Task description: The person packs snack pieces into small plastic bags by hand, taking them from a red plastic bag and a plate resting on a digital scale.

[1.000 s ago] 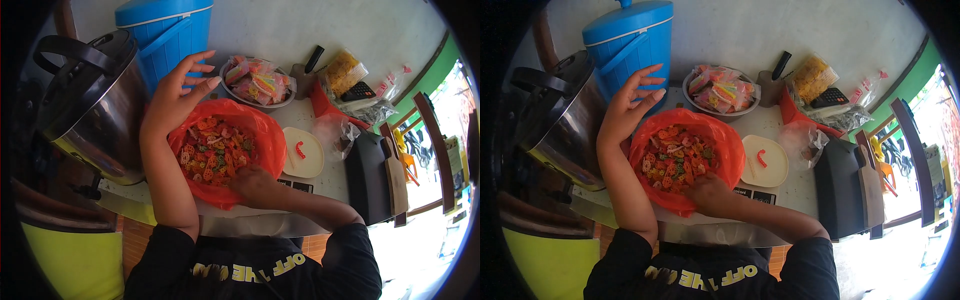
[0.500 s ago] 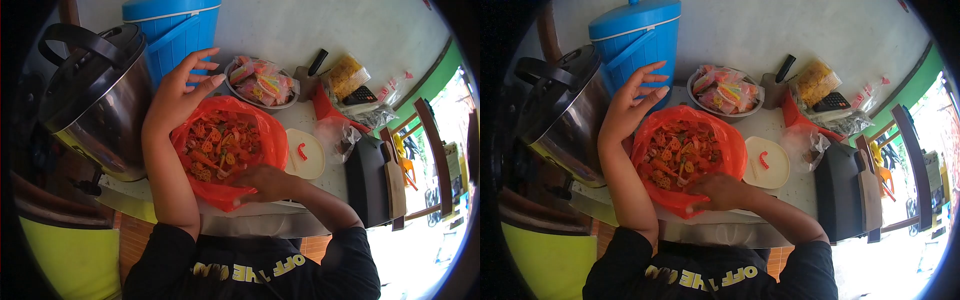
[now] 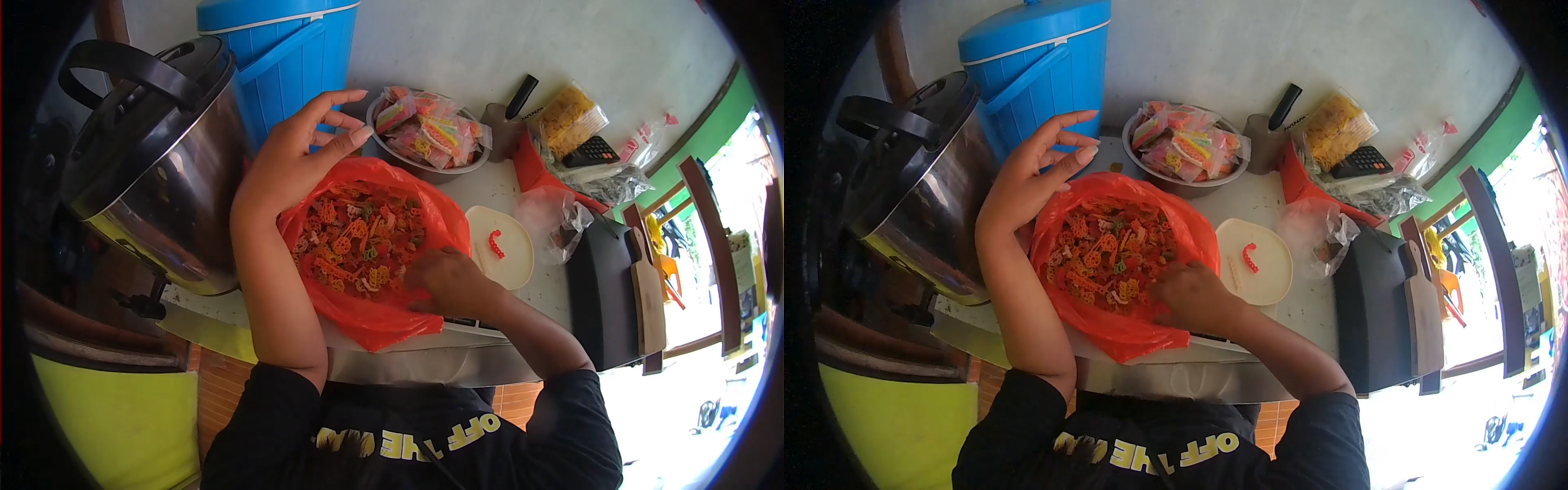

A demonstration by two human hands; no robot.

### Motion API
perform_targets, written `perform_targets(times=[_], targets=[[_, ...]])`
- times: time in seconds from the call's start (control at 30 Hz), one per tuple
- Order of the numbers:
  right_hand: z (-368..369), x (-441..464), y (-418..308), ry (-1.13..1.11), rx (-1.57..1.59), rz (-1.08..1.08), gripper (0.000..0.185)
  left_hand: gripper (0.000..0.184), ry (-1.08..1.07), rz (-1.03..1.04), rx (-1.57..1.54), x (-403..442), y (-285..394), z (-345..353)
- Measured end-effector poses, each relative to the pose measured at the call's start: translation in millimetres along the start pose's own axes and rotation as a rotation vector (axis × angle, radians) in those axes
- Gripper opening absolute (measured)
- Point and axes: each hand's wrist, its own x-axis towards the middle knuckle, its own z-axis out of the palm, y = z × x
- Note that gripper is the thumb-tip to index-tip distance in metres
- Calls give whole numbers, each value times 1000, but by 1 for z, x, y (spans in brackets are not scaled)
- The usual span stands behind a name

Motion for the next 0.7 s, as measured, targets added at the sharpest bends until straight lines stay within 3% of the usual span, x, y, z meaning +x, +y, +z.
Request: perform_targets(times=[0.1,0.2,0.3,0.5,0.6,0.7], targets=[[-4,19,-3,130,174,-26,26,46,-5,11,7,2,-4,1],[5,50,0,269,223,-194,26,46,6,9,6,2,-3,1],[12,69,-18,197,165,-325,27,46,24,11,13,2,-2,0],[38,79,-14,300,-178,-281,27,47,65,46,38,0,-6,-4],[28,71,3,225,-130,-216,26,46,76,44,25,0,-4,-4],[10,61,17,172,309,-91,21,44,75,26,8,0,-1,-3]])
